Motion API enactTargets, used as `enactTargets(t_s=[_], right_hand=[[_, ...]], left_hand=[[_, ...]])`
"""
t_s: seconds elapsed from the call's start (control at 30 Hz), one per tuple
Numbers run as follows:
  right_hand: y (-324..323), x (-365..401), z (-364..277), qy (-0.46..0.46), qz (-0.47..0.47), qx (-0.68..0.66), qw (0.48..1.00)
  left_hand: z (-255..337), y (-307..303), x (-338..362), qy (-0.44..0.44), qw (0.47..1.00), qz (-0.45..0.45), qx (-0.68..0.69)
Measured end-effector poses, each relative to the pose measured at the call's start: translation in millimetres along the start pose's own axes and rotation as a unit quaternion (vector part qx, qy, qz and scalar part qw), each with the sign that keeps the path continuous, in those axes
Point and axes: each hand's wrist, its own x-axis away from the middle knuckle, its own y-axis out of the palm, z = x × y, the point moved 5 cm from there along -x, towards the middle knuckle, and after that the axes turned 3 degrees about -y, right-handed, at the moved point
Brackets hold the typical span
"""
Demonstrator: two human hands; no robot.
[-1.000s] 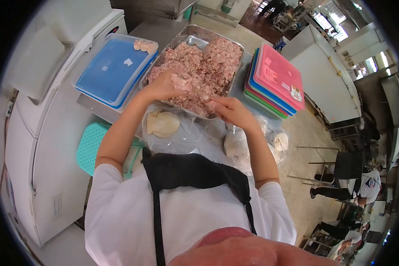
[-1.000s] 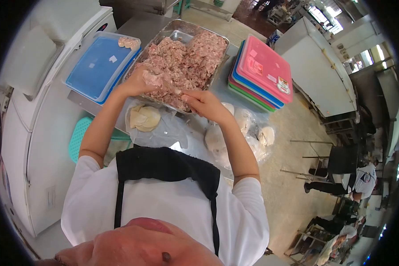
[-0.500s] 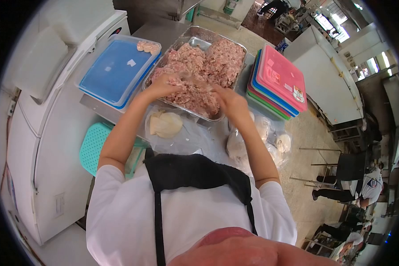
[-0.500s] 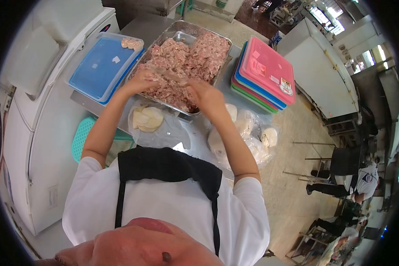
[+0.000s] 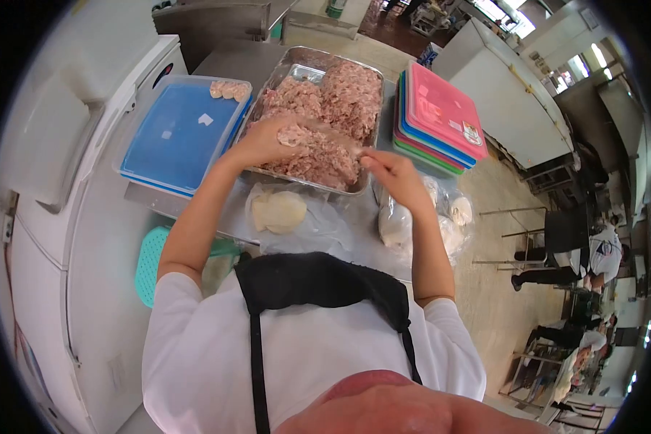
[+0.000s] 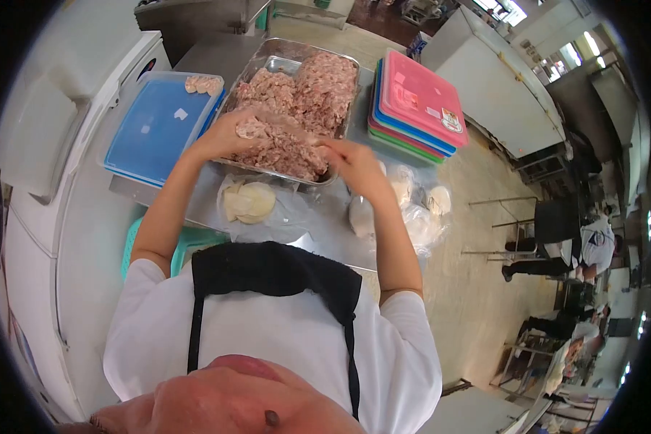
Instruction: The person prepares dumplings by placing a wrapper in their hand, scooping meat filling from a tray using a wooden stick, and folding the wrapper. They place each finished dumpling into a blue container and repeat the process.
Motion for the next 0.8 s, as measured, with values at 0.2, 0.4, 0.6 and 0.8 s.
enactTargets(t_s=[0.2, 0.4, 0.6, 0.8], right_hand=[[20.9, -16.9, -31.6, -0.058, -0.026, 0.105, 0.992], [34.9, -21.9, -74.7, -0.049, 0.050, 0.197, 0.978], [9.6, -33.0, -105.3, -0.022, 0.056, 0.104, 0.993], [80.6, -57.0, -67.6, 0.024, 0.019, 0.119, 0.992]], left_hand=[[-25.4, -9.2, -15.8, 0.058, 0.997, -0.004, -0.044], [-28.5, -35.2, -16.5, -0.024, 0.996, -0.048, 0.071], [-34.5, -64.7, -10.8, 0.037, 0.999, 0.001, 0.036], [-45.5, -94.9, -11.8, -0.031, 0.998, -0.031, 0.034]])
